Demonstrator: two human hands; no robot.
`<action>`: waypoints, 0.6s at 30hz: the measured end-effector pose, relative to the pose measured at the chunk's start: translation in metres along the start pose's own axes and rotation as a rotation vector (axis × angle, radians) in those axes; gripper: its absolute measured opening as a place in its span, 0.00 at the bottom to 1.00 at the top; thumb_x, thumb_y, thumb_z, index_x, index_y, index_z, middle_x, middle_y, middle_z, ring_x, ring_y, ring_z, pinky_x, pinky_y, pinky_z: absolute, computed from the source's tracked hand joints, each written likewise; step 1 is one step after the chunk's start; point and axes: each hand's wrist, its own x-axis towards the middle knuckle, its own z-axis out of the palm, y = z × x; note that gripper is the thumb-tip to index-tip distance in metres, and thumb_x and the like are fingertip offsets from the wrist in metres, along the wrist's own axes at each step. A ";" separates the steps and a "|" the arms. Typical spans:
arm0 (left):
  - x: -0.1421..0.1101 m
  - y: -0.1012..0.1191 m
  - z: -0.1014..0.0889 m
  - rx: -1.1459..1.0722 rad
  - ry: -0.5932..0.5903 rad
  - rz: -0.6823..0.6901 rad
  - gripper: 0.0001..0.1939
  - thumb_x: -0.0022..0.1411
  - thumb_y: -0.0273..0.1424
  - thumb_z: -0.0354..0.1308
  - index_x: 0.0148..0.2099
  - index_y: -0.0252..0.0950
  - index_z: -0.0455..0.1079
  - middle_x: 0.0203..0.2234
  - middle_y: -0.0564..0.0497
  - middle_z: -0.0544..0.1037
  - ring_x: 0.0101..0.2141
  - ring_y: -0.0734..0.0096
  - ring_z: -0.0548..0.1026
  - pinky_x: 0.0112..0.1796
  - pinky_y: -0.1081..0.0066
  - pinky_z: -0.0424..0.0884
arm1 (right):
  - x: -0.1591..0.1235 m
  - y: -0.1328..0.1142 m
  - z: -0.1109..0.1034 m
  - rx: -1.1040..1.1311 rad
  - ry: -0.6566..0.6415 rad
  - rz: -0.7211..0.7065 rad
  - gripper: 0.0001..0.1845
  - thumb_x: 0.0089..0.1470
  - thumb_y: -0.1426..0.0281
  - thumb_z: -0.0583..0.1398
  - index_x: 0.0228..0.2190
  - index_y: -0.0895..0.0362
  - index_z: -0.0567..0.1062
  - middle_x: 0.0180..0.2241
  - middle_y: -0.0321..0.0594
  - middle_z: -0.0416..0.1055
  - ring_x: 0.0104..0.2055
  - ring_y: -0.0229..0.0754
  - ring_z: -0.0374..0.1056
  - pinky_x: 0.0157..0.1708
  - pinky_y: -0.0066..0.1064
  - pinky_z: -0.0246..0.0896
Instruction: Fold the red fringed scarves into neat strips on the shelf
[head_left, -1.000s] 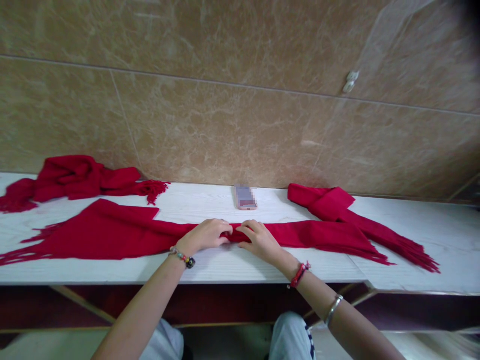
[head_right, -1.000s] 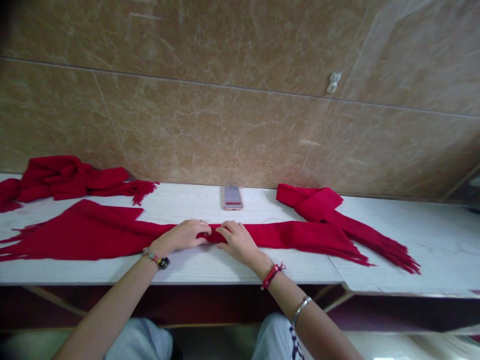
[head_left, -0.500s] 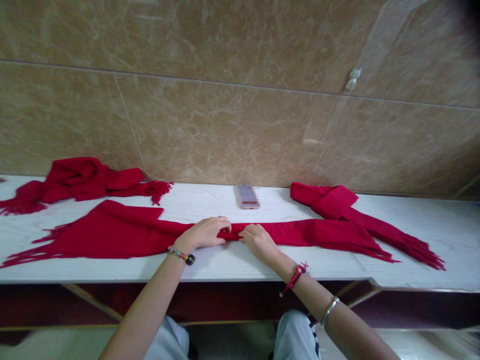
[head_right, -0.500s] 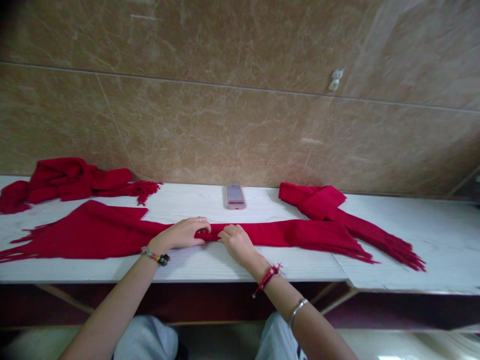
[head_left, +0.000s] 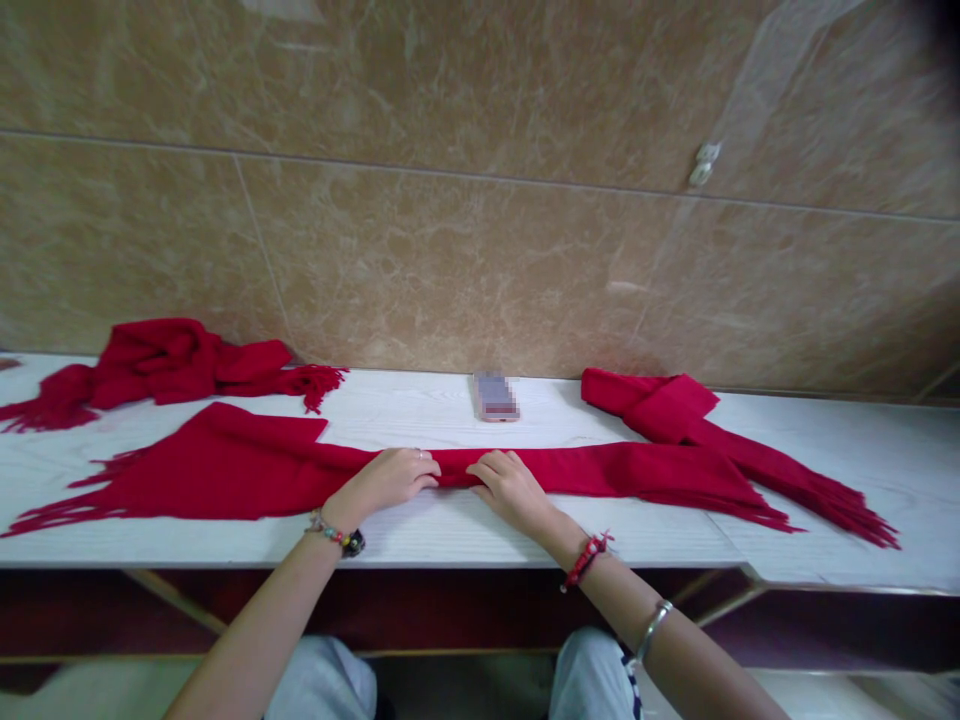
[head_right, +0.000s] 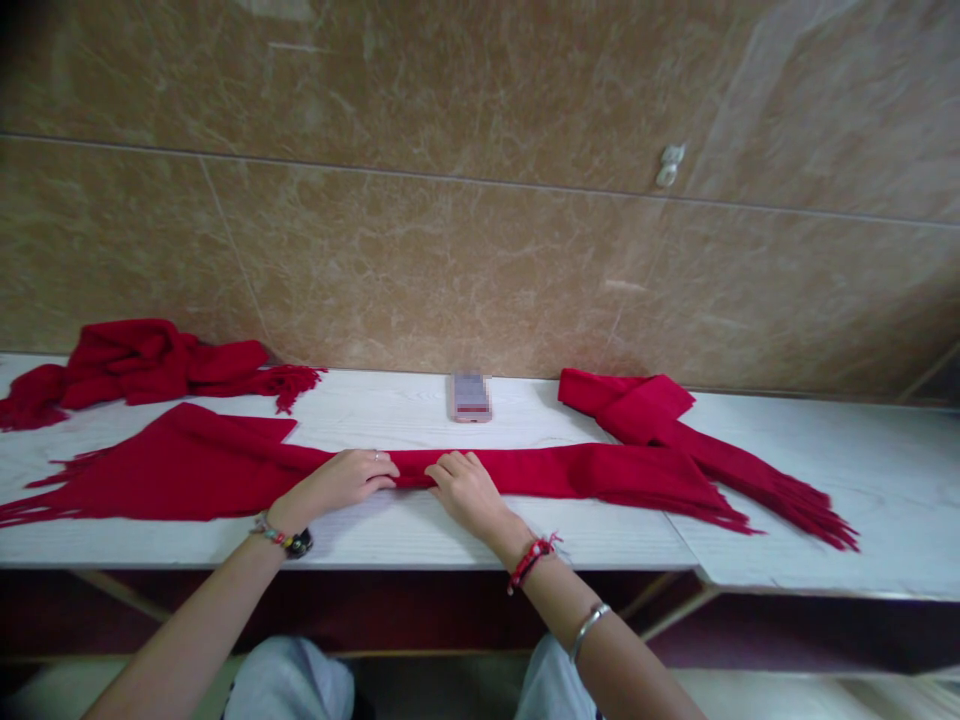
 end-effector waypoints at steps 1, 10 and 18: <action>0.000 0.000 0.000 -0.003 0.005 -0.004 0.10 0.62 0.27 0.47 0.36 0.34 0.71 0.31 0.50 0.76 0.33 0.71 0.72 0.36 0.73 0.63 | 0.000 0.000 0.000 -0.012 -0.004 -0.002 0.05 0.52 0.74 0.57 0.33 0.58 0.72 0.31 0.41 0.70 0.34 0.41 0.63 0.34 0.32 0.53; -0.011 -0.002 -0.005 -0.050 0.042 -0.080 0.09 0.56 0.31 0.56 0.41 0.36 0.69 0.36 0.50 0.73 0.37 0.69 0.71 0.39 0.72 0.64 | -0.001 0.001 0.003 -0.045 0.003 0.034 0.05 0.52 0.75 0.57 0.28 0.58 0.73 0.26 0.39 0.69 0.30 0.40 0.63 0.31 0.32 0.52; -0.014 -0.011 -0.001 -0.030 0.051 -0.080 0.06 0.58 0.27 0.53 0.35 0.36 0.72 0.30 0.51 0.75 0.33 0.71 0.72 0.37 0.74 0.64 | 0.002 -0.004 -0.001 0.010 -0.016 0.026 0.12 0.51 0.71 0.59 0.40 0.58 0.71 0.34 0.44 0.70 0.38 0.43 0.64 0.36 0.34 0.55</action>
